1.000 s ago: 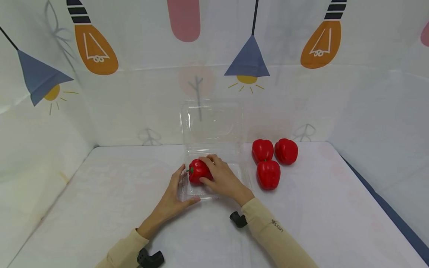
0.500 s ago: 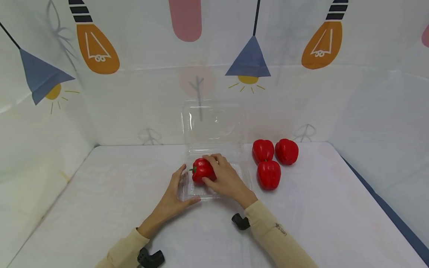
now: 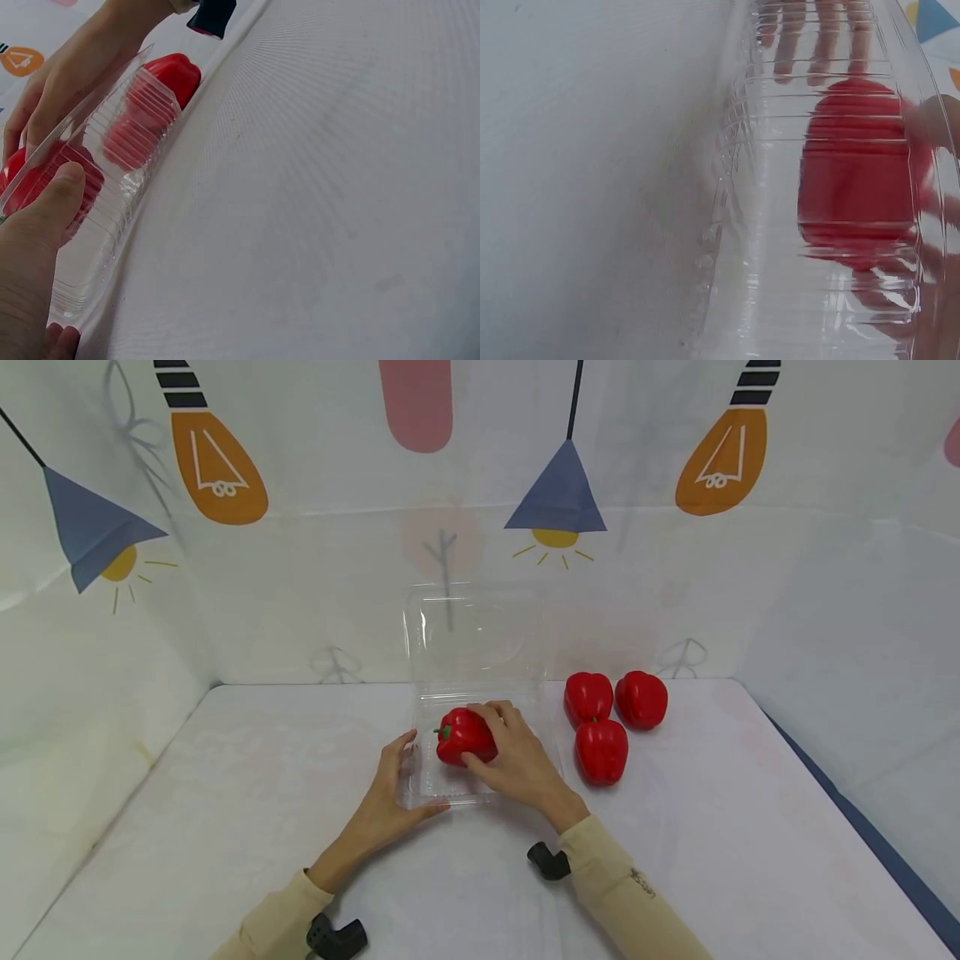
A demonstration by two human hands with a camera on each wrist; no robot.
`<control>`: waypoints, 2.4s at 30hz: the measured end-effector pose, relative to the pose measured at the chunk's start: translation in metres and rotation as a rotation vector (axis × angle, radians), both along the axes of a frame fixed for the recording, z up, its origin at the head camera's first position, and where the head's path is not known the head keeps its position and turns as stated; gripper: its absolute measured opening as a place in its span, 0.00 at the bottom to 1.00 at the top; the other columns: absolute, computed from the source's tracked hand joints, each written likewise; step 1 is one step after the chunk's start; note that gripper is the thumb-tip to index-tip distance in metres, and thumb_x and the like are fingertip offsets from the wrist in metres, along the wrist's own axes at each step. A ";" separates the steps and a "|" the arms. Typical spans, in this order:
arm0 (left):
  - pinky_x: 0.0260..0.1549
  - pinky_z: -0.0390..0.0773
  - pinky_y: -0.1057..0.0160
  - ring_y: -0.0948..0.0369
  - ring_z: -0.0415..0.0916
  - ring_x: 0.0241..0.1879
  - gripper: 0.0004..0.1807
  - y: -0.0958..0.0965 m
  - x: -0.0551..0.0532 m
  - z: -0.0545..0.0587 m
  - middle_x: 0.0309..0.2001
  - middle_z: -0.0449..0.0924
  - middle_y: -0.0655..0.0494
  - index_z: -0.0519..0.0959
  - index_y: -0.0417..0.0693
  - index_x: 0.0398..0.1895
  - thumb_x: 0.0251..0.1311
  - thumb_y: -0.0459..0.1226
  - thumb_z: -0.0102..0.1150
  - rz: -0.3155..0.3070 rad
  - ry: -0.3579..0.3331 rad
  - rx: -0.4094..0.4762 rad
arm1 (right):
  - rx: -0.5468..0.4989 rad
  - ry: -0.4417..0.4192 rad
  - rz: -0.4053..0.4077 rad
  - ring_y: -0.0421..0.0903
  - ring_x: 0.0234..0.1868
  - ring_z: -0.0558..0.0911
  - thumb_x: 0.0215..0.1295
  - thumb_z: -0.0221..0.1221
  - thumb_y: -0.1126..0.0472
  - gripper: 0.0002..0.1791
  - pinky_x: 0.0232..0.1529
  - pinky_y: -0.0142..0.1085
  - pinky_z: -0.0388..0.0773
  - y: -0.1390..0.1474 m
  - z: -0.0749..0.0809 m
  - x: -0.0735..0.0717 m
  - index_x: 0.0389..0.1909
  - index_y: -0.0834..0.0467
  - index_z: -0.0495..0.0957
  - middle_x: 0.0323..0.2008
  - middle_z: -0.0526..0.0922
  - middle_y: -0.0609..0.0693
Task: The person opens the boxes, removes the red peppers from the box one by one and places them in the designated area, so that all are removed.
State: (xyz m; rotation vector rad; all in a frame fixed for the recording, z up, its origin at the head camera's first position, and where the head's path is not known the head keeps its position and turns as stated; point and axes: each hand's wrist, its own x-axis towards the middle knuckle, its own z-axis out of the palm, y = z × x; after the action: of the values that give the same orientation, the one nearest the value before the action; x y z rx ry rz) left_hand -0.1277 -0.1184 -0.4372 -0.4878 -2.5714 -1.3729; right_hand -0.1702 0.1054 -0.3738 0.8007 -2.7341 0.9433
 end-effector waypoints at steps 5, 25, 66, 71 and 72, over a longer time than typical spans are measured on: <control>0.54 0.77 0.54 0.55 0.64 0.63 0.59 0.000 0.000 0.001 0.68 0.57 0.51 0.47 0.52 0.73 0.40 0.52 0.75 0.005 -0.001 -0.008 | -0.033 0.022 -0.015 0.45 0.58 0.71 0.51 0.68 0.51 0.39 0.51 0.42 0.80 0.006 0.002 0.001 0.65 0.47 0.62 0.58 0.67 0.48; 0.57 0.75 0.52 0.55 0.61 0.66 0.60 0.000 0.000 0.000 0.69 0.57 0.52 0.42 0.66 0.74 0.42 0.51 0.74 0.003 -0.040 0.017 | -0.146 0.130 -0.069 0.41 0.52 0.73 0.48 0.71 0.51 0.40 0.44 0.43 0.82 0.039 0.012 0.010 0.63 0.50 0.64 0.57 0.71 0.46; 0.57 0.72 0.50 0.51 0.63 0.64 0.62 -0.001 0.000 -0.002 0.69 0.56 0.46 0.45 0.52 0.75 0.40 0.49 0.76 -0.015 0.008 0.054 | -0.181 0.061 -0.252 0.45 0.52 0.74 0.61 0.62 0.53 0.30 0.42 0.19 0.73 0.097 0.018 0.017 0.63 0.53 0.65 0.54 0.72 0.49; 0.58 0.71 0.50 0.52 0.61 0.66 0.62 -0.001 0.000 -0.002 0.70 0.55 0.47 0.45 0.53 0.75 0.40 0.50 0.75 -0.013 -0.001 0.045 | -0.176 0.047 -0.276 0.47 0.51 0.74 0.61 0.61 0.52 0.30 0.41 0.19 0.72 0.104 0.022 0.016 0.63 0.54 0.65 0.54 0.73 0.51; 0.58 0.71 0.50 0.52 0.61 0.66 0.62 -0.001 0.000 -0.002 0.70 0.55 0.48 0.45 0.54 0.75 0.40 0.50 0.75 -0.012 -0.004 0.044 | -0.178 0.044 -0.279 0.47 0.51 0.74 0.61 0.61 0.52 0.30 0.41 0.19 0.72 0.106 0.022 0.015 0.63 0.55 0.65 0.54 0.73 0.51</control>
State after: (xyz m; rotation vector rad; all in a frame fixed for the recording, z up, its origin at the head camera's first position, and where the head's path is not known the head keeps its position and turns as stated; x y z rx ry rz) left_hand -0.1276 -0.1196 -0.4396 -0.4948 -2.5400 -1.4326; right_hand -0.1548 0.2112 -0.3513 0.3913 -2.5876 1.0712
